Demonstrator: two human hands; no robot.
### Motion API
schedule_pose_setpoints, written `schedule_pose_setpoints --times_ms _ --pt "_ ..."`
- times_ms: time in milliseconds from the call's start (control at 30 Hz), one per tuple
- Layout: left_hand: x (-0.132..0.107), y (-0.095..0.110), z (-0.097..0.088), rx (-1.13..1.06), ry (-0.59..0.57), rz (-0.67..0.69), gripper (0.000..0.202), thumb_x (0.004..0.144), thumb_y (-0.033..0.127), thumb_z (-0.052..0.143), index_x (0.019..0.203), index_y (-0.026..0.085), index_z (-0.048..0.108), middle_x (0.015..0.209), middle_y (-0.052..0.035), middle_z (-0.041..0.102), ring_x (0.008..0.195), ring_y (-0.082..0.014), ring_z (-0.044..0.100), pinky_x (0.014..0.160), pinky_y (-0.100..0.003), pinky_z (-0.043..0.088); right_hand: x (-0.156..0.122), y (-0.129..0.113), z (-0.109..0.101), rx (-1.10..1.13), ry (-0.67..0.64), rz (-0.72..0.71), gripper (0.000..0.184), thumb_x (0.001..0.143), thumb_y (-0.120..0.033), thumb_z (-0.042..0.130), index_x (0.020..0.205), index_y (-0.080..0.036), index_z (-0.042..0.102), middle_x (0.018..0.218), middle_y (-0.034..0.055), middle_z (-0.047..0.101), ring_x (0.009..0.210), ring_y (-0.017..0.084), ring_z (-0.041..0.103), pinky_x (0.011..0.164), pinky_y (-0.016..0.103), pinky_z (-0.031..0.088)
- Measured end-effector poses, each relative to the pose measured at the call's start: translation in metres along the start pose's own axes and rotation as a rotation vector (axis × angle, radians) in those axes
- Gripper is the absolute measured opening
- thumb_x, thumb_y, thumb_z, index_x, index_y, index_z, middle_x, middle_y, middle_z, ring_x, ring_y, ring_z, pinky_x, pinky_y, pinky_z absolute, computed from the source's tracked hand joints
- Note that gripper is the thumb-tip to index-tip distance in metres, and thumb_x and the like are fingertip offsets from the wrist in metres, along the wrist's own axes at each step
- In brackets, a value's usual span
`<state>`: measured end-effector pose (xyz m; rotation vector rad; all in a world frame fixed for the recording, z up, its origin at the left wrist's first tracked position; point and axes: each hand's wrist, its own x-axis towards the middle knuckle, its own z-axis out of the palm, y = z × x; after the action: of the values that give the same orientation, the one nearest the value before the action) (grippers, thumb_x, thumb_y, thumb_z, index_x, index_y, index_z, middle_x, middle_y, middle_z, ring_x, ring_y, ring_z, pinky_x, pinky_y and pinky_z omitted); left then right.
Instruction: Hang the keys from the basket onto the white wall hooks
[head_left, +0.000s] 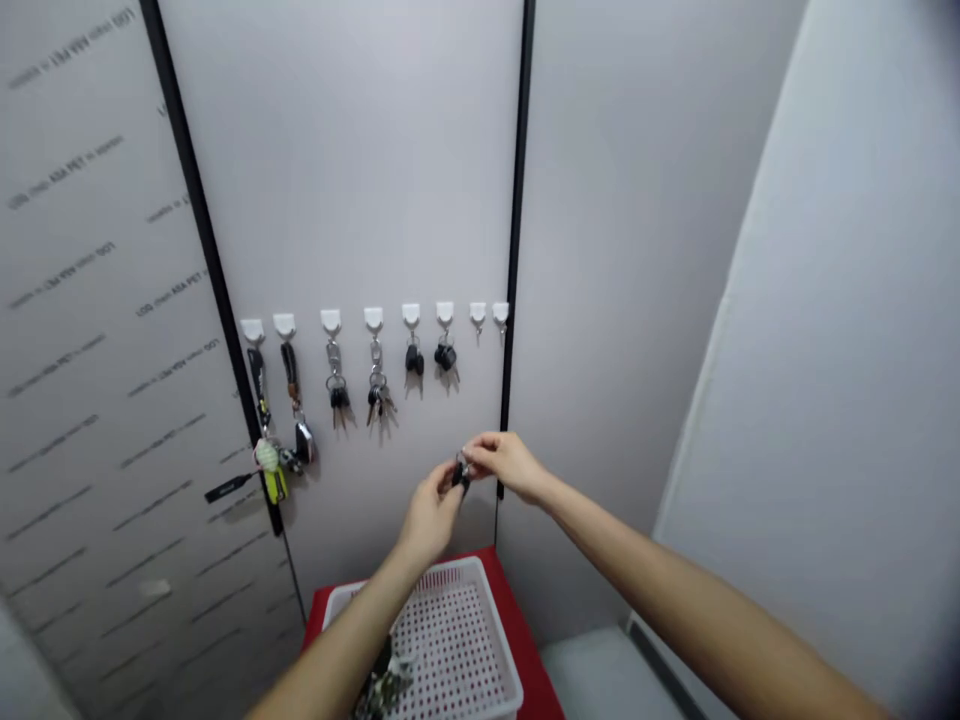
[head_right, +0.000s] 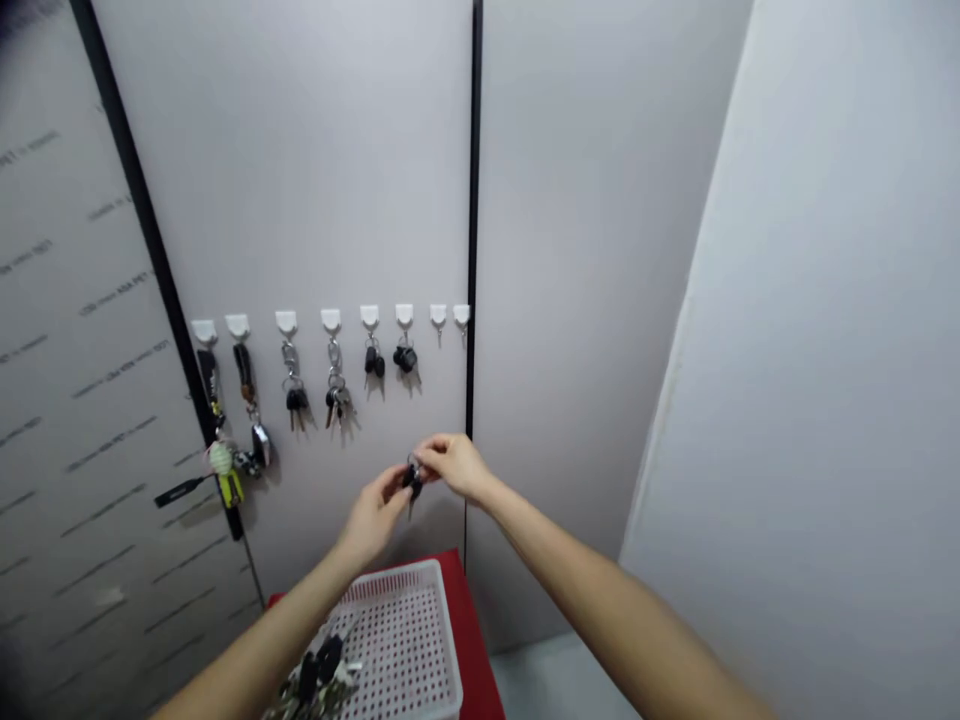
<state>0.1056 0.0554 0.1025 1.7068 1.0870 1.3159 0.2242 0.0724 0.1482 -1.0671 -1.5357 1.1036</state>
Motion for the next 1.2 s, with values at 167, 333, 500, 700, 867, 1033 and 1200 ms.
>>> schedule_pose_setpoints --times_ms 167,333,500,700,867,1033,1200 --pt "0.054 0.078 -0.002 0.172 0.147 0.211 0.033 0.063 0.009 0.040 0.096 0.013 0.044 0.091 -0.0061 0.055 0.079 -0.0105 0.051 0.072 -0.022 0.039 0.040 -0.071 -0.023 0.084 0.249 -0.191 0.006 0.060 -0.016 0.048 0.056 -0.013 0.048 0.040 -0.0050 0.046 0.038 0.004 0.044 0.043 0.018 0.041" --pt "0.084 0.115 0.002 0.389 0.160 0.268 0.035 0.062 0.011 0.042 0.097 0.016 0.045 0.092 -0.0059 0.055 0.077 -0.0123 0.052 0.073 -0.026 0.038 0.071 -0.102 -0.037 0.052 0.405 -0.228 0.007 0.060 -0.016 0.048 0.054 -0.013 0.047 0.042 -0.0039 0.046 0.038 0.005 0.044 0.040 0.019 0.041" --pt "0.095 0.120 0.006 0.599 0.111 0.241 0.038 0.062 0.013 0.041 0.100 0.015 0.044 0.096 -0.0088 0.053 0.085 -0.0166 0.049 0.075 -0.030 0.036 0.093 -0.097 -0.042 -0.098 0.595 -0.188 0.007 0.058 -0.017 0.049 0.053 -0.013 0.048 0.045 -0.0018 0.048 0.038 0.006 0.045 0.040 0.021 0.042" --pt "0.064 0.094 -0.007 0.663 -0.048 0.193 0.038 0.063 0.014 0.041 0.100 0.012 0.045 0.097 -0.0090 0.052 0.080 -0.0140 0.050 0.075 -0.026 0.037 0.103 -0.076 -0.050 -0.332 0.633 -0.195 0.013 0.060 -0.019 0.046 0.064 -0.012 0.056 0.060 0.0032 0.057 0.056 0.011 0.053 0.055 0.023 0.042" --pt "0.008 0.025 -0.044 0.598 -0.150 0.018 0.034 0.064 0.017 0.040 0.098 0.013 0.047 0.096 -0.0063 0.053 0.081 -0.0119 0.050 0.073 -0.022 0.038 0.070 -0.041 -0.039 -0.545 0.693 -0.465 0.025 0.059 -0.020 0.046 0.081 -0.013 0.055 0.079 0.0047 0.058 0.068 0.011 0.052 0.067 0.026 0.039" --pt "-0.057 -0.051 -0.082 0.668 -0.271 -0.208 0.030 0.064 0.020 0.040 0.091 0.013 0.051 0.091 -0.0055 0.057 0.081 -0.0131 0.051 0.073 -0.023 0.037 0.005 0.036 0.012 -0.688 0.211 -0.301 0.019 0.059 -0.015 0.046 0.073 -0.012 0.058 0.071 0.0043 0.059 0.065 0.011 0.051 0.064 0.025 0.039" --pt "-0.094 -0.084 -0.101 0.855 -0.247 -0.261 0.029 0.063 0.016 0.040 0.089 0.017 0.053 0.091 -0.0043 0.057 0.083 -0.0139 0.050 0.075 -0.024 0.035 -0.043 0.105 0.085 -0.676 -0.277 -0.216 0.019 0.063 -0.015 0.042 0.071 -0.015 0.059 0.071 0.0024 0.060 0.063 0.009 0.052 0.060 0.019 0.038"
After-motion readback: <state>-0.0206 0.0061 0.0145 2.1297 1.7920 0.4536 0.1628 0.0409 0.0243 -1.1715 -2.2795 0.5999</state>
